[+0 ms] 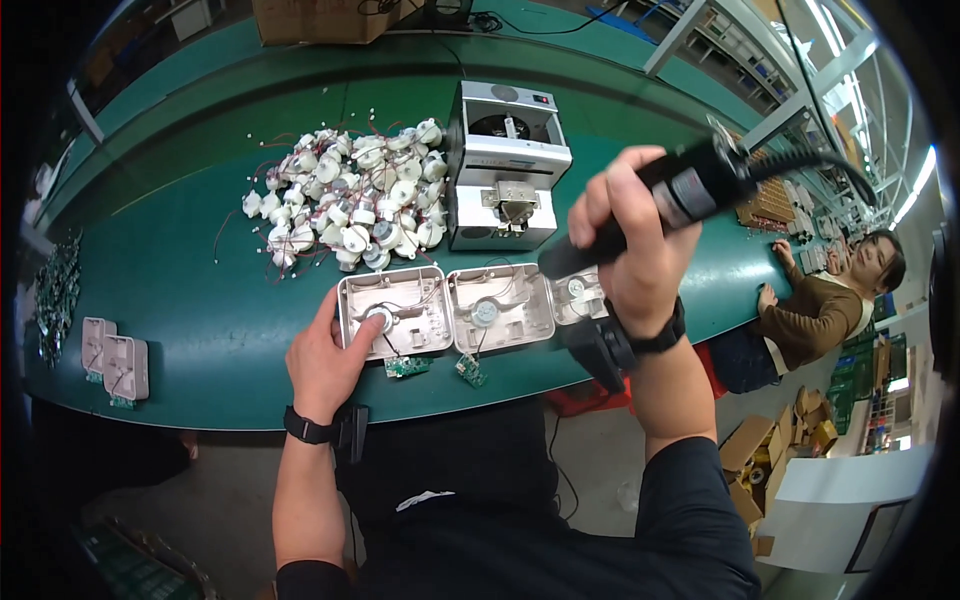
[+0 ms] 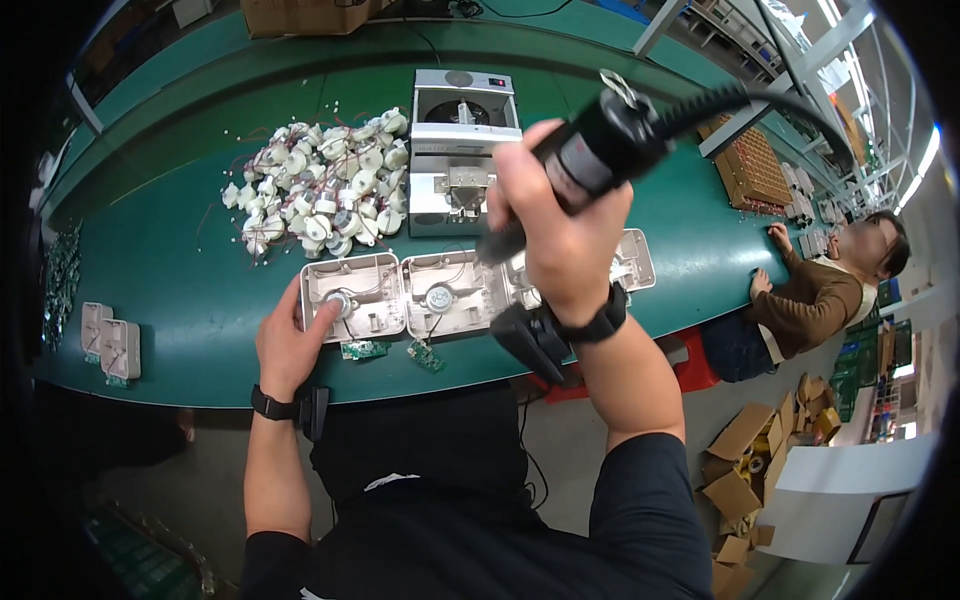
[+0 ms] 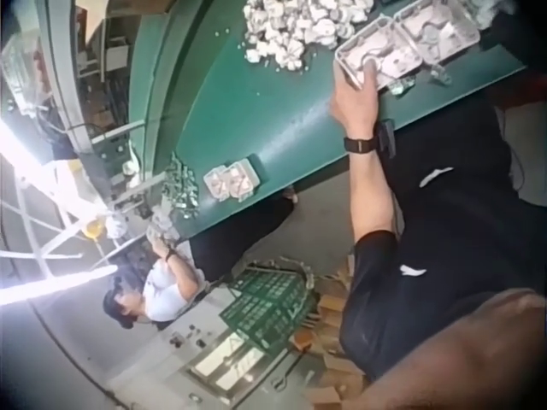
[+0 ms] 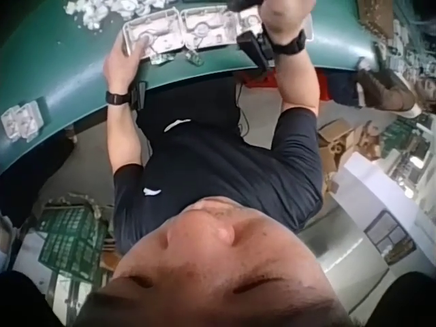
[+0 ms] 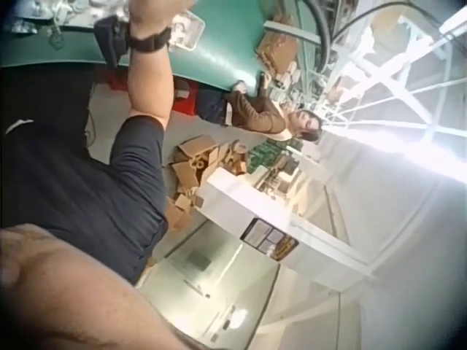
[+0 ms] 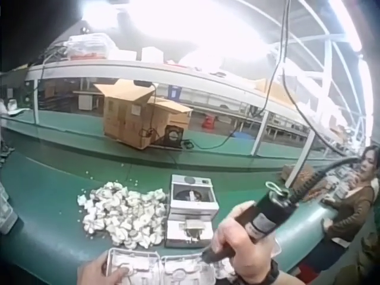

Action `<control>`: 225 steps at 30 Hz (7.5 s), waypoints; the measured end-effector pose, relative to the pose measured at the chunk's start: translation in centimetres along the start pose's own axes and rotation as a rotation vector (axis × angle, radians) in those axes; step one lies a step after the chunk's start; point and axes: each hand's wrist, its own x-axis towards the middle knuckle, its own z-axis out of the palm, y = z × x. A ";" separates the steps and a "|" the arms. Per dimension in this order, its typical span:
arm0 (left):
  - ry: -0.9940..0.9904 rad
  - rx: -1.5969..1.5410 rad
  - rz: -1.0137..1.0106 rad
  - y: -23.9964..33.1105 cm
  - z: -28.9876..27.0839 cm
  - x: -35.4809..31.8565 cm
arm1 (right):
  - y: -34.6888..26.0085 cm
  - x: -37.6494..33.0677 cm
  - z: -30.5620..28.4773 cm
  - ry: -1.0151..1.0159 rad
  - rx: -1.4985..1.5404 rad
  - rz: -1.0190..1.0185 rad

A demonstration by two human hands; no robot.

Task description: Manually assemble electronic parts into plastic casings and secure them using an electric screwdriver.

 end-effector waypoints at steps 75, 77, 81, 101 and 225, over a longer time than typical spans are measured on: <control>-0.118 0.050 0.103 4.9 4.4 -0.8 | 2.2 6.0 -0.1 -0.016 -0.131 -0.204; -0.131 0.051 0.099 5.7 5.1 -0.9 | 2.6 6.1 -0.2 -0.011 -0.140 -0.100; -0.163 0.077 0.096 6.7 5.5 -0.6 | 0.6 2.3 -0.4 -0.058 0.035 0.011; -0.154 0.120 0.120 6.9 6.0 -0.8 | 3.9 -2.9 1.3 -0.207 -0.067 0.046; 0.290 0.780 -0.103 -17.0 -26.2 2.2 | 21.1 2.8 -23.7 0.252 -0.517 0.309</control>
